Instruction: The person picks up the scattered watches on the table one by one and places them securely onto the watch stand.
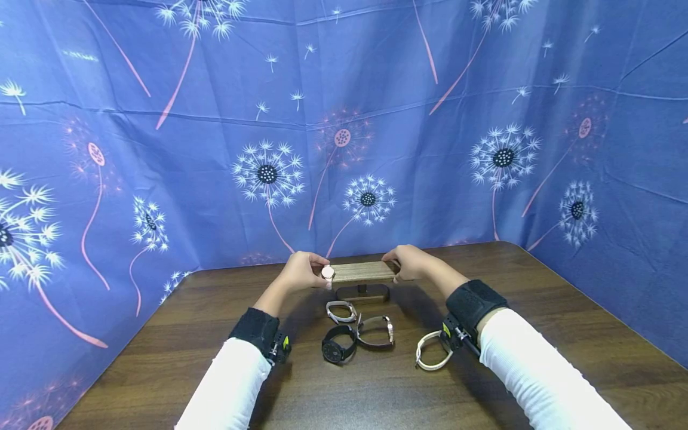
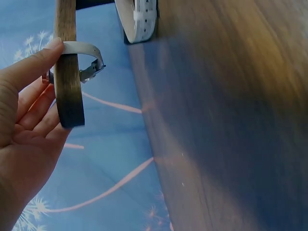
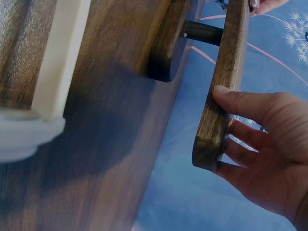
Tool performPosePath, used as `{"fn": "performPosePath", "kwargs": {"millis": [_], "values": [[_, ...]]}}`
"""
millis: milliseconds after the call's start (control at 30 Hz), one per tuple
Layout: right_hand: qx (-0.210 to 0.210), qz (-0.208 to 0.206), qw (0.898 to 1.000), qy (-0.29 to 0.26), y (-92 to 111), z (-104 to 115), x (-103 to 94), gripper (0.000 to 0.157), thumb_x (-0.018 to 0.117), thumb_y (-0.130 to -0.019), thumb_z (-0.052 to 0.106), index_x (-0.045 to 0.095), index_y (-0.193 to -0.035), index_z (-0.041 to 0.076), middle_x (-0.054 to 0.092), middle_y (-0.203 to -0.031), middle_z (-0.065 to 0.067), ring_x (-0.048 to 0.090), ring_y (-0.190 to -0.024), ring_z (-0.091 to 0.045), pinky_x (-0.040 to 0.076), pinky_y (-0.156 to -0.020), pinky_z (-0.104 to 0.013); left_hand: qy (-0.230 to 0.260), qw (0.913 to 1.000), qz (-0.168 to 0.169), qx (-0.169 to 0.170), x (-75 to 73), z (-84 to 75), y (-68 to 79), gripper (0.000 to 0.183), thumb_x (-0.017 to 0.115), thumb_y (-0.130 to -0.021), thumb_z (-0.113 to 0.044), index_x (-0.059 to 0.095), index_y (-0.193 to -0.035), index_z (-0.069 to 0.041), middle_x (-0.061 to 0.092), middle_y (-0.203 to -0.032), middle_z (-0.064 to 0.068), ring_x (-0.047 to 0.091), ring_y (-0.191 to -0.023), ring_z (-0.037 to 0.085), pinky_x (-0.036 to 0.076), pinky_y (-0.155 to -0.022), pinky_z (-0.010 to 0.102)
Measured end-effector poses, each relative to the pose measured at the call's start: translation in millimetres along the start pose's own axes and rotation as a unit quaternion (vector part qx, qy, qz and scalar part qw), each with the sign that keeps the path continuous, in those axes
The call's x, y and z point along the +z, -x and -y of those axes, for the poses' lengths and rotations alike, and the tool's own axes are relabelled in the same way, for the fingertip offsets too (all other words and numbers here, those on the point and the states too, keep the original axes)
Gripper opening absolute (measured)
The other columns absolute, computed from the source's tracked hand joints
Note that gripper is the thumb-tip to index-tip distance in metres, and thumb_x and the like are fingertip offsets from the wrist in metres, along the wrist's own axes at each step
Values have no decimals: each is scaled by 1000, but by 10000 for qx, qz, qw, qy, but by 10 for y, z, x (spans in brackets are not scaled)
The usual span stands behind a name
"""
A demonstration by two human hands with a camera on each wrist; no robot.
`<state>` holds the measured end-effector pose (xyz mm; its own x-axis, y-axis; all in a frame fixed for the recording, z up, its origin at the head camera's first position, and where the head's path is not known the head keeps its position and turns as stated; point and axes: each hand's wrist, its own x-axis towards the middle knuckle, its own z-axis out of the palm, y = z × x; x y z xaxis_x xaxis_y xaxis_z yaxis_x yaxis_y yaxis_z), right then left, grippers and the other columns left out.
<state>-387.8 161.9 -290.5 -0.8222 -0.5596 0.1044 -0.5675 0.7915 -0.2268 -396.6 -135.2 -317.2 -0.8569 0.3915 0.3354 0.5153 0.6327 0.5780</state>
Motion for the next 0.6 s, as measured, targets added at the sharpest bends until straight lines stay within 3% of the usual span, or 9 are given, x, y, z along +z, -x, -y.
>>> {"fn": "performPosePath", "kwargs": {"millis": [267,600], "values": [[-81,-33,10000,11,4,-11,16,55,80,-73,1,62,-125,-4,67,-93,-6,57,-81,-19,50,-77,-38,-95,9999,80,32,123,-145,-80,47,91,-64,-9,73,-107,-1,74,-98,9,70,-94,22,55,-84,34],[0,-6,10000,51,6,5,3,55,80,-75,3,61,-126,-4,68,-99,-9,61,-88,-22,52,-80,-39,-115,9999,85,51,241,-256,-171,48,92,-64,-10,73,-106,-1,74,-96,8,70,-90,18,55,-81,30]]}}
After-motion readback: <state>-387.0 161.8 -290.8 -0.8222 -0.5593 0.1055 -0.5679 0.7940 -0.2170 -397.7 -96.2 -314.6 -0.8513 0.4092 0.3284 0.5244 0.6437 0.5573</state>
